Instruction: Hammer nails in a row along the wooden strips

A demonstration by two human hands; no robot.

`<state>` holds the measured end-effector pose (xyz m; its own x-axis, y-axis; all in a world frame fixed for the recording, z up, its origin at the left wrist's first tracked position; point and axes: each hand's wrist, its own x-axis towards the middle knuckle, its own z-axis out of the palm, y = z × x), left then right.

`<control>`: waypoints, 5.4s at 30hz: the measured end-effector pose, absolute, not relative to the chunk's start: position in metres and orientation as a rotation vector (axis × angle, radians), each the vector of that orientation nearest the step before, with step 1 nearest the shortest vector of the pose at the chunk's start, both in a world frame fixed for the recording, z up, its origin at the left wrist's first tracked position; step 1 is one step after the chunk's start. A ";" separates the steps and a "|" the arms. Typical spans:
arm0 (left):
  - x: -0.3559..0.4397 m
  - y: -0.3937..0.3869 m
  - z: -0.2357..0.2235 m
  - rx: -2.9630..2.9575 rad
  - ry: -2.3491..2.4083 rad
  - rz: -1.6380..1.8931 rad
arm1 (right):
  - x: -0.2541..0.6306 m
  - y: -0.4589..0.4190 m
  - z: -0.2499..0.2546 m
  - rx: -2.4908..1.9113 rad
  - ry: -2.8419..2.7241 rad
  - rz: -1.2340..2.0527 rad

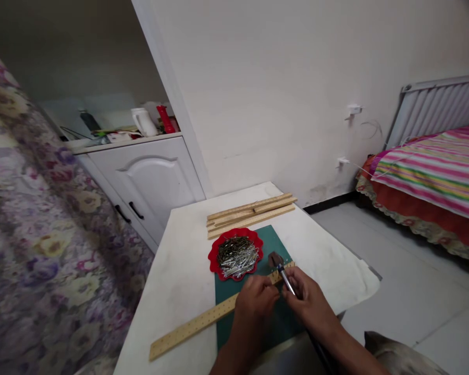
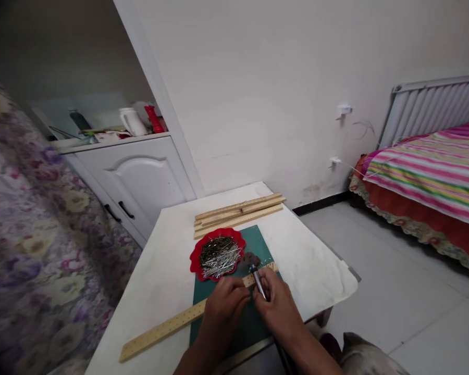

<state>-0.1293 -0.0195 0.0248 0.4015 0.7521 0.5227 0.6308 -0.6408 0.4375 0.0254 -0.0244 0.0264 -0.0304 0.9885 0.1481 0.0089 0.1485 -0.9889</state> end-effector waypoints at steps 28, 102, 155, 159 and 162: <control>-0.112 0.016 -0.017 1.790 1.470 1.208 | 0.046 -0.027 0.041 -1.034 -1.140 1.240; -0.160 0.118 0.021 2.495 1.756 0.394 | 0.037 -0.024 0.034 -1.030 -1.241 1.383; -0.107 -0.024 0.022 1.093 1.056 1.377 | 0.021 -0.016 0.024 -0.865 -0.927 1.422; -0.102 -0.023 0.016 0.988 0.989 1.387 | 0.019 -0.017 0.026 -0.862 -0.915 1.431; -0.105 -0.022 0.011 0.994 0.963 1.379 | 0.016 -0.018 0.027 -0.885 -0.922 1.417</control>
